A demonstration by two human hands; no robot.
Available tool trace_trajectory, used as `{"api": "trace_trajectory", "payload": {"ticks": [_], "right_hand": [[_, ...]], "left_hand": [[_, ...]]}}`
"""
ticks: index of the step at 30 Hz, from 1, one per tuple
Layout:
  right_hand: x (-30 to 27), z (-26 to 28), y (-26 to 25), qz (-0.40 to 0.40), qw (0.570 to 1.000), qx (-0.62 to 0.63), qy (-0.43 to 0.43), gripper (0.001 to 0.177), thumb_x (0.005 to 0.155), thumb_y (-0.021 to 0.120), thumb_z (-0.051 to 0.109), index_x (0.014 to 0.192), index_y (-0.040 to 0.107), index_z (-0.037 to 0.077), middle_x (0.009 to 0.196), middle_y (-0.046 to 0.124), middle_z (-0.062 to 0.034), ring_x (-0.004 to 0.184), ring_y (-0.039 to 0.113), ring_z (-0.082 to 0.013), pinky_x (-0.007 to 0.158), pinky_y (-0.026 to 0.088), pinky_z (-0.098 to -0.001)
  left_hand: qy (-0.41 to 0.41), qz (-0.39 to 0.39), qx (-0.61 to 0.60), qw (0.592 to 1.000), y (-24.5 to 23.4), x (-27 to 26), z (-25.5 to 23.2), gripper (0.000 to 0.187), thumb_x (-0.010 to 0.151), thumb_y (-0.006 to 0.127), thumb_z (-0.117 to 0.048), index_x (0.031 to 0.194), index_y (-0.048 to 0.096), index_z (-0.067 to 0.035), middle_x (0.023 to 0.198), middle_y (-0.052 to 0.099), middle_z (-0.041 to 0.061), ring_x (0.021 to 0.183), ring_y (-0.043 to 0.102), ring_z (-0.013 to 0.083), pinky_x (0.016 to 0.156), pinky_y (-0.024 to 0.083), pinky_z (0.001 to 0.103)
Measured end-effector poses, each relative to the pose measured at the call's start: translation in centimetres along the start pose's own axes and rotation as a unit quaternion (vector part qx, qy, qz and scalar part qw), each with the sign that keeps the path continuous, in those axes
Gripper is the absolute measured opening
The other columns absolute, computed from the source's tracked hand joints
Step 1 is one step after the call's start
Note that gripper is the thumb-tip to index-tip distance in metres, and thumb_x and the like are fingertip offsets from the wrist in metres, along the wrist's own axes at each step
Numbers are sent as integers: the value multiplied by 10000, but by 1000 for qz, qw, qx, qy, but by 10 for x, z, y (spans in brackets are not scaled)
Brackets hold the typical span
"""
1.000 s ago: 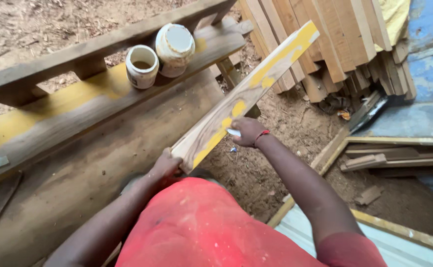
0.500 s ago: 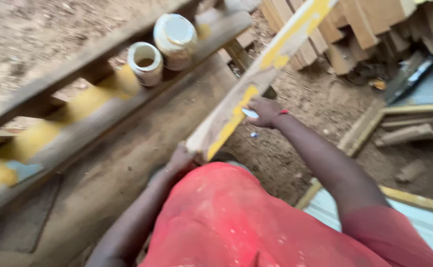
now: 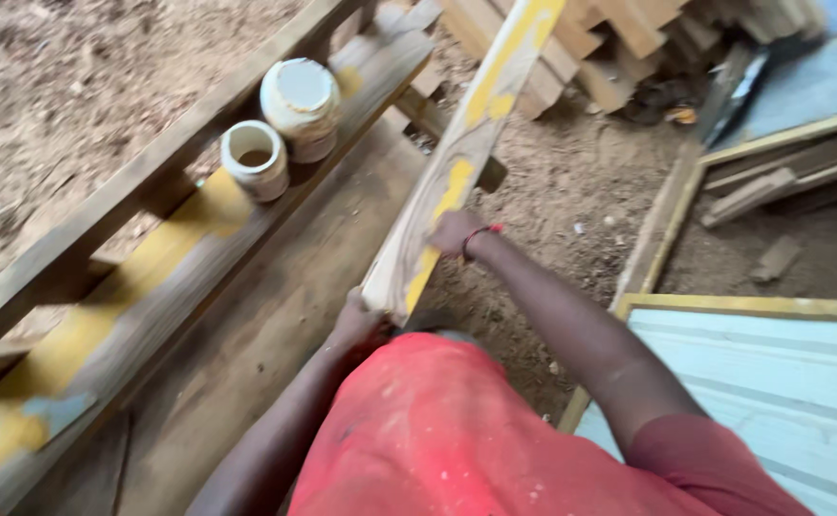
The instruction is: The person applies yellow wood filler to a wooden board using a small applicator and then sands the surface with a block.
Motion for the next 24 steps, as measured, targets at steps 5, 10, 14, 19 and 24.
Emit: {"api": "trace_trajectory", "payload": {"ticks": [5,10,14,19,24], "right_hand": [[-88,39,38,8,922,385,-43,266,849,716,304,892,796,54,628,649,-56,519,574,-135,474,462,-338],[-125,48,29,-110,897,409,-129,293,906,730,248,1143,775,82,886,699,-90,772,650,-174,667,509,-318],[-149,44,7,-163,904,365,-154,356,867,742,224,1192,749,80,1169,747,-124,1078,727,-211,901,583,-320],[-170,22,-44,-320,830,402,-218,352,886,711,134,1220,726,23,1235,723,-122,1096,711,-207,947,566,-321],[-140,-11,-47,-269,818,490,-133,383,842,718,147,1202,738,18,1218,725,-101,843,624,-230,741,517,-337]], "left_hand": [[32,57,-101,993,-4,10,7,390,837,607,92,1187,584,-81,781,637,77,526,555,162,403,440,326],[11,59,-48,997,-25,29,42,343,918,663,-82,1236,615,36,882,642,135,648,603,192,512,486,353],[329,-147,366,858,-40,12,-12,701,722,801,-237,1297,531,60,1130,645,293,1009,663,443,842,544,500],[190,-143,485,841,-32,44,-25,683,802,712,-549,1200,664,3,1107,687,293,1045,665,478,892,532,534],[78,-64,473,875,-35,72,-31,742,811,641,-721,946,766,-2,854,764,245,843,754,403,798,575,496]]}}
Point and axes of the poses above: each hand's wrist, its own x-axis towards the middle knuckle, its own y-axis out of the palm, z = x × y, the point moved 9 cm from there along x, towards the middle knuckle
